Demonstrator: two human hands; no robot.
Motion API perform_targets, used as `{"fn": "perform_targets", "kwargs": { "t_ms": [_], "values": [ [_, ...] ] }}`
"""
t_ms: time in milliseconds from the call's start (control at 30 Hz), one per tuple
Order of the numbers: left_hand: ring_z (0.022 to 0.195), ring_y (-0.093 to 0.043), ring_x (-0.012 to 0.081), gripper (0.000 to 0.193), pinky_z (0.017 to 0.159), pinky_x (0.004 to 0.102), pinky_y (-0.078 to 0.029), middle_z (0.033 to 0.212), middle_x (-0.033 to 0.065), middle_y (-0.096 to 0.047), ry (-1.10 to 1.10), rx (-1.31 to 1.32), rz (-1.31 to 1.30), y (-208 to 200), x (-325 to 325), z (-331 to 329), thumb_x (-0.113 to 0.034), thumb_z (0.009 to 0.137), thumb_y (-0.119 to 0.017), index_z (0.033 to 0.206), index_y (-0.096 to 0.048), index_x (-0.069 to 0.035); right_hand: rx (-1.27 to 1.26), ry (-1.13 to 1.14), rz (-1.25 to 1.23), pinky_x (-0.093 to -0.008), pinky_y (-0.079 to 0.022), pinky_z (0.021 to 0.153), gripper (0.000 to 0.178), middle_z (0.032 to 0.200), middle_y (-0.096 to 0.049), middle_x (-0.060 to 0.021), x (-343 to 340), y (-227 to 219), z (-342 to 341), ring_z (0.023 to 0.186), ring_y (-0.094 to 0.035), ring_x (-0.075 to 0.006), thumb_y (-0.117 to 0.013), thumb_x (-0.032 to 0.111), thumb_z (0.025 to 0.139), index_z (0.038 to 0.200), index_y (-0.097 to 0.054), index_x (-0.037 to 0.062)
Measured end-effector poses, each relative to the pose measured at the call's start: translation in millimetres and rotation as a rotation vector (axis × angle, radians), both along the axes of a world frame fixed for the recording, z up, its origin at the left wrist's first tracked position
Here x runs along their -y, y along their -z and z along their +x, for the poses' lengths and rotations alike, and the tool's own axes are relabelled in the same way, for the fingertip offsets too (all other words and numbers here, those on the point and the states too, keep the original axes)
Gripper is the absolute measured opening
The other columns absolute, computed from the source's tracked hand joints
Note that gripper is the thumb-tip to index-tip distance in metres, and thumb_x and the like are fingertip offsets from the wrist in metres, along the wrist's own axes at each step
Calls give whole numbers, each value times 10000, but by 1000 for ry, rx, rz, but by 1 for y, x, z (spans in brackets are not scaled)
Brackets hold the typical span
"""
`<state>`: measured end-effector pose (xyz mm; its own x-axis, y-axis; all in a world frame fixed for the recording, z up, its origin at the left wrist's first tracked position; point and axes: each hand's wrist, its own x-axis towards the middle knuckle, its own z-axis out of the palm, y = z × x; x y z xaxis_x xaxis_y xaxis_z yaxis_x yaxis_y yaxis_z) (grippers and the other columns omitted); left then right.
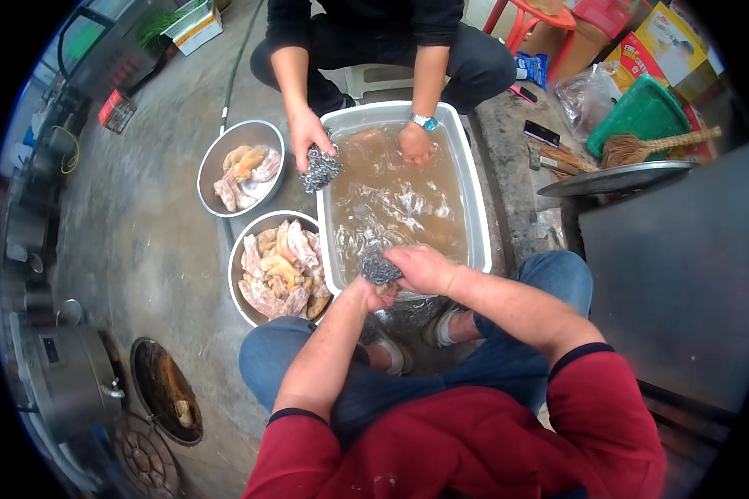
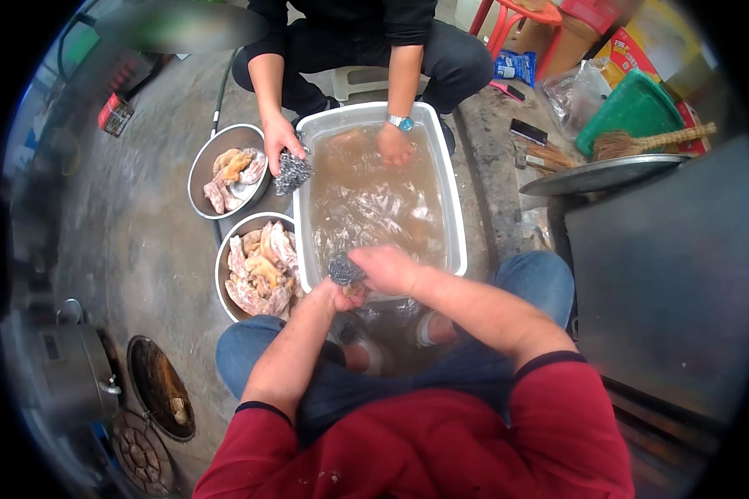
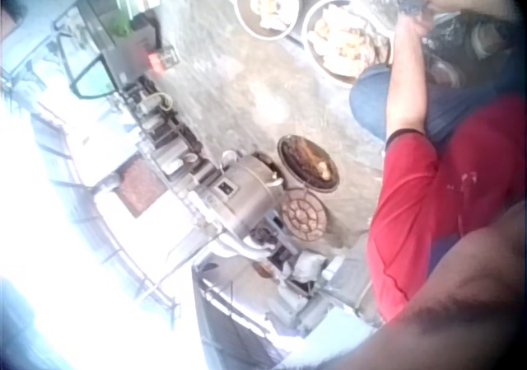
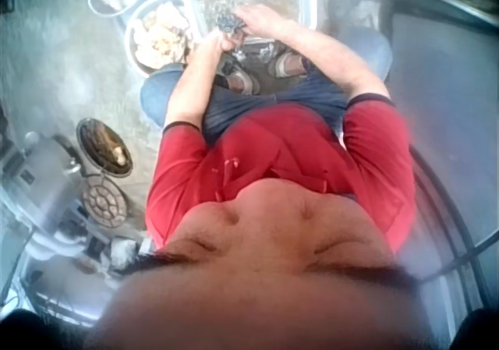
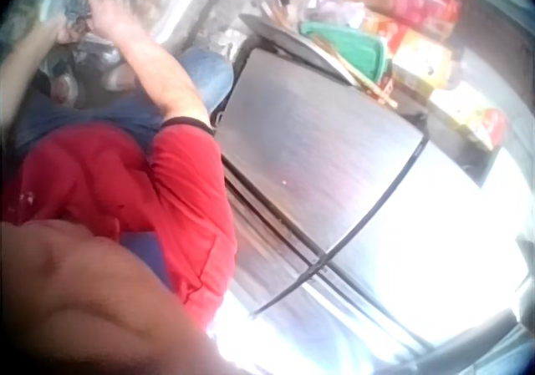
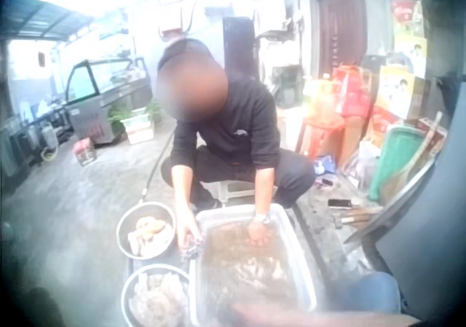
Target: The person scrubs chicken parts with a steel wool pad in a basin of water, rinses them, and places them into a metal bowl. Another person performs the same task alongside them.
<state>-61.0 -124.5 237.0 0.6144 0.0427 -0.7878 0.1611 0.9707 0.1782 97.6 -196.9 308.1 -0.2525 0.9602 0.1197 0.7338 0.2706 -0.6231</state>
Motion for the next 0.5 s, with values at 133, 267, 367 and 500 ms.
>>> {"fn": "perform_targets", "kwargs": {
  "t_ms": [133, 267, 367, 500],
  "values": [
    [463, -490, 104, 247, 352, 196, -302, 647, 3, -558, -11, -39, -136, 1, -3, 2, -360, 955, -544, 849, -570, -138, -86, 360, 30, -471, -531, 803, 492, 1006, -670, -193, 0, 19, -17, 928, -656, -394, -765, 204, 746, 1159, -543, 56],
    [452, -483, 112, 242, 347, 195, -304, 652, 6, -561, -72, -42, -64, -12, -12, 1, -358, 971, -519, 859, -577, -151, -307, 709, 83, -420, -546, 782, 532, 988, -680, -208, -13, 31, -22, 895, -685, -370, -781, 208, 771, 1193, -517, 20],
    [474, -516, 115, 210, 363, 202, -349, 684, -13, -596, -163, 20, -19, -4, -18, -5, -337, 966, -537, 914, -611, -147, -306, 874, 150, -409, -540, 803, 531, 952, -691, -206, -10, 49, 5, 932, -693, -352, -788, 236, 800, 1195, -508, 16],
    [630, -604, 146, 209, 502, 261, -500, 814, -1, -647, -243, 117, 23, 9, -22, -12, -303, 939, -591, 1022, -630, -115, -5, 840, -462, -471, -506, 898, 507, 1072, -680, -205, 1, 73, 61, 1073, -641, -364, -724, 238, 829, 1243, -508, 41]
  ]
}}
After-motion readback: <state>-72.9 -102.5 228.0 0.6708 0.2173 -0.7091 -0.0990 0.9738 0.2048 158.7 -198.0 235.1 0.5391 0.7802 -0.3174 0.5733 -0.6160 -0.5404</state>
